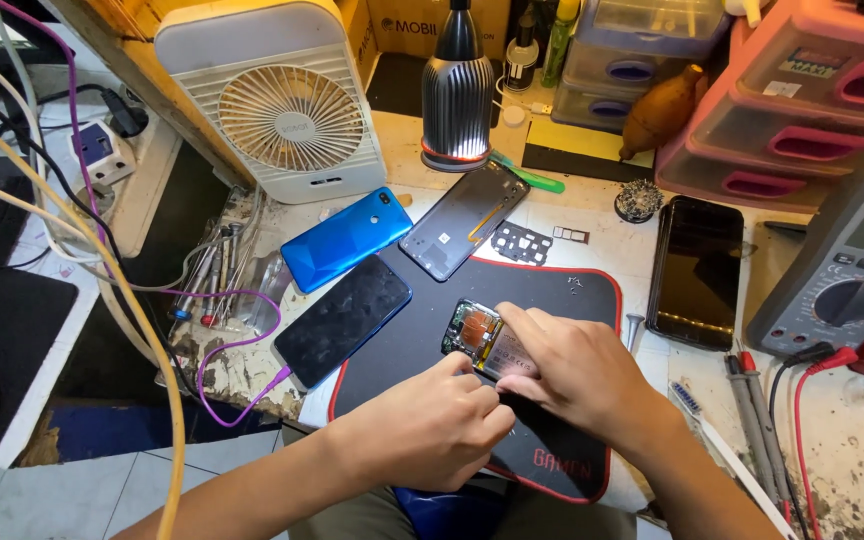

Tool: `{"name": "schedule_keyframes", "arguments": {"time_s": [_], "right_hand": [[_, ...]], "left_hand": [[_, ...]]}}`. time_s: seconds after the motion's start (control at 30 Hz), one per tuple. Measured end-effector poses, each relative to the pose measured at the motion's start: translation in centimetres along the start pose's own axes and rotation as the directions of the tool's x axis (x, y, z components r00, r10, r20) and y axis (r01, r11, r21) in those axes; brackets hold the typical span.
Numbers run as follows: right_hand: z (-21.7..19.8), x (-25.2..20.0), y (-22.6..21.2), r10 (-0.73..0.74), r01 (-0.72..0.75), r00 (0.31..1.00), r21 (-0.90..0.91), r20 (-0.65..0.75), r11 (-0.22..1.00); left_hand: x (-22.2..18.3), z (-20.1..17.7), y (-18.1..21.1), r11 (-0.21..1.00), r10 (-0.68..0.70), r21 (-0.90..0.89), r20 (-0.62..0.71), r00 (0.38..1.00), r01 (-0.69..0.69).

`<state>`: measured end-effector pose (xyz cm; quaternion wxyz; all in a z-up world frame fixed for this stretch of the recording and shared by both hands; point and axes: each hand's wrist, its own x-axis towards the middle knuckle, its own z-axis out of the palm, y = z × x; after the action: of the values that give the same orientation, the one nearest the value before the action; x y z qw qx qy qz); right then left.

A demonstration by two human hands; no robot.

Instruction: Assembling internal components of a mobile phone, including the battery and motherboard, into the phone's frame.

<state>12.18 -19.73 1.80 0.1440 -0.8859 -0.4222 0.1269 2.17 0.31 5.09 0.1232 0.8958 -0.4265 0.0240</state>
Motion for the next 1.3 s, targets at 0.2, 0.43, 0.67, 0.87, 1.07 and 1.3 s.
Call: {"name": "schedule_keyframes", "arguments": {"time_s": [0.2,0.43,0.67,0.87,1.07,1.3], "right_hand": [[0.1,0.3,0.3,0.134,-0.131,0.984,-0.026,0.117,0.991],[-1.6,0.7,-0.5,0.219,-0.221,0.957,-0.010,0.190,0.975],[-2.1,0.7,-1.0,0.244,-0.247,0.946,-0.012,0.213,0.969],[-1.8,0.8,-0.9,0.246,-0.245,0.947,-0.031,0.206,0.969],[-1.7,0.7,-0.7,0.231,-0.230,0.953,-0.030,0.194,0.973],[-1.4,0.5,-0.4,0.175,-0.177,0.974,0.001,0.145,0.984]], "left_hand": [[-1.8,0.3,2.6,0.643,-0.573,-0.677,-0.115,0.812,0.358],[-1.3,4.1,5.2,0.257,-0.907,-0.921,-0.126,0.402,0.293],[-1.1,5.0,3.9,0.654,-0.756,-0.565,-0.465,0.461,0.503],[-0.5,5.9,3.0,0.666,-0.732,-0.391,-0.505,0.457,0.635],[-0.2,6.8,2.7,0.662,-0.723,-0.305,-0.503,0.474,0.685],[0.0,6.7,2.8,0.667,-0.711,-0.259,-0.500,0.494,0.698]]}}
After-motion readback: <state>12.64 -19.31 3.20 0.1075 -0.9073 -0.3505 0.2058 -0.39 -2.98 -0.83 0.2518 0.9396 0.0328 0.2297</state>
